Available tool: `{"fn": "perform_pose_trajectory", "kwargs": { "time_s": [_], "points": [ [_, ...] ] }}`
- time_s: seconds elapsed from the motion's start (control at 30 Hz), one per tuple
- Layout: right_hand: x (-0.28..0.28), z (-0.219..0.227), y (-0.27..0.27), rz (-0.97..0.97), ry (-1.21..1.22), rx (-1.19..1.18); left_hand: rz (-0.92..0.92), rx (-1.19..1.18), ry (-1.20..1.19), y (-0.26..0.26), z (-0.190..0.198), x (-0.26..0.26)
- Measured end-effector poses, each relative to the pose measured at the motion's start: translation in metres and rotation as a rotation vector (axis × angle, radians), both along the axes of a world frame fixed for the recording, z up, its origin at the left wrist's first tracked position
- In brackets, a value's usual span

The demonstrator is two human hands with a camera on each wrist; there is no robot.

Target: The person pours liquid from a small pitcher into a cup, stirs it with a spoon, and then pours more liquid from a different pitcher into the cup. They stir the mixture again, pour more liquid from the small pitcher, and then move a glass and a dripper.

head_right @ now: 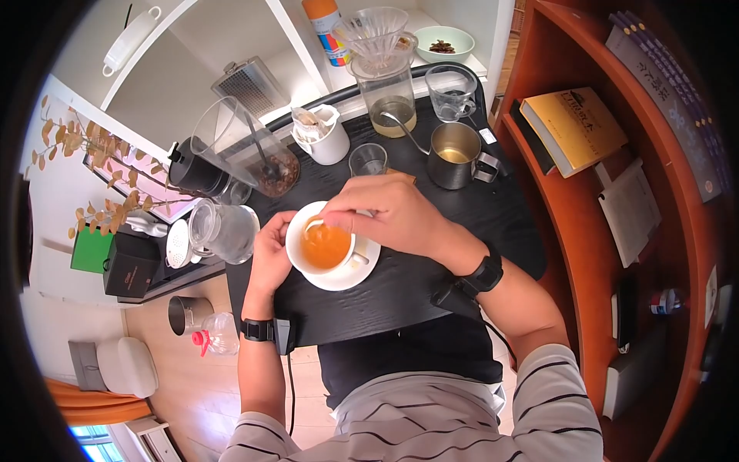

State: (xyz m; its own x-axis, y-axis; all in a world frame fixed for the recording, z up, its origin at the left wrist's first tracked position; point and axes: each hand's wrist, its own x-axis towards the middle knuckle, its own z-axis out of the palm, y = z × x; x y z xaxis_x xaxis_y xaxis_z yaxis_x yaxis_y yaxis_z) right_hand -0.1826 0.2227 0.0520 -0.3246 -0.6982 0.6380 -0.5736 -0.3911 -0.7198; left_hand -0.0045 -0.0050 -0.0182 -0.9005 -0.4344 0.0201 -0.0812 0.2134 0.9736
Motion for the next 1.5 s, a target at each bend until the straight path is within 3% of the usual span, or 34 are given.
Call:
{"fn": "perform_pose_trajectory", "kwargs": {
  "time_s": [0.07,0.27,0.33,0.43,0.57,0.87,1.1,1.17,1.5],
  "points": [
    [-0.003,0.001,0.002,-0.070,0.047,-0.023,-0.004,0.008,0.003,0.000,0.000,0.000],
    [0.001,0.006,0.004,0.041,-0.025,0.087,0.006,-0.002,-0.009,0.000,0.001,0.000],
    [-0.001,-0.001,-0.002,-0.063,0.043,-0.034,0.007,0.030,0.008,0.000,-0.002,0.000],
    [-0.005,0.008,0.005,-0.107,0.053,0.058,0.015,-0.013,0.011,-0.002,-0.005,0.000],
    [-0.003,0.005,0.005,-0.014,0.035,0.128,0.027,-0.054,-0.001,0.001,0.006,0.001],
    [0.016,0.013,0.013,-0.187,0.113,0.149,0.008,-0.183,0.012,-0.001,0.008,0.002],
    [0.031,0.013,0.022,-0.157,-0.042,0.295,0.000,-0.268,-0.004,0.000,0.018,0.005],
    [0.035,0.013,0.020,-0.157,-0.119,0.218,0.035,-0.250,0.030,-0.001,0.017,0.006],
    [0.035,0.031,0.010,-0.171,0.088,0.286,0.047,-0.320,0.085,-0.001,0.014,0.007]
  ]
}}
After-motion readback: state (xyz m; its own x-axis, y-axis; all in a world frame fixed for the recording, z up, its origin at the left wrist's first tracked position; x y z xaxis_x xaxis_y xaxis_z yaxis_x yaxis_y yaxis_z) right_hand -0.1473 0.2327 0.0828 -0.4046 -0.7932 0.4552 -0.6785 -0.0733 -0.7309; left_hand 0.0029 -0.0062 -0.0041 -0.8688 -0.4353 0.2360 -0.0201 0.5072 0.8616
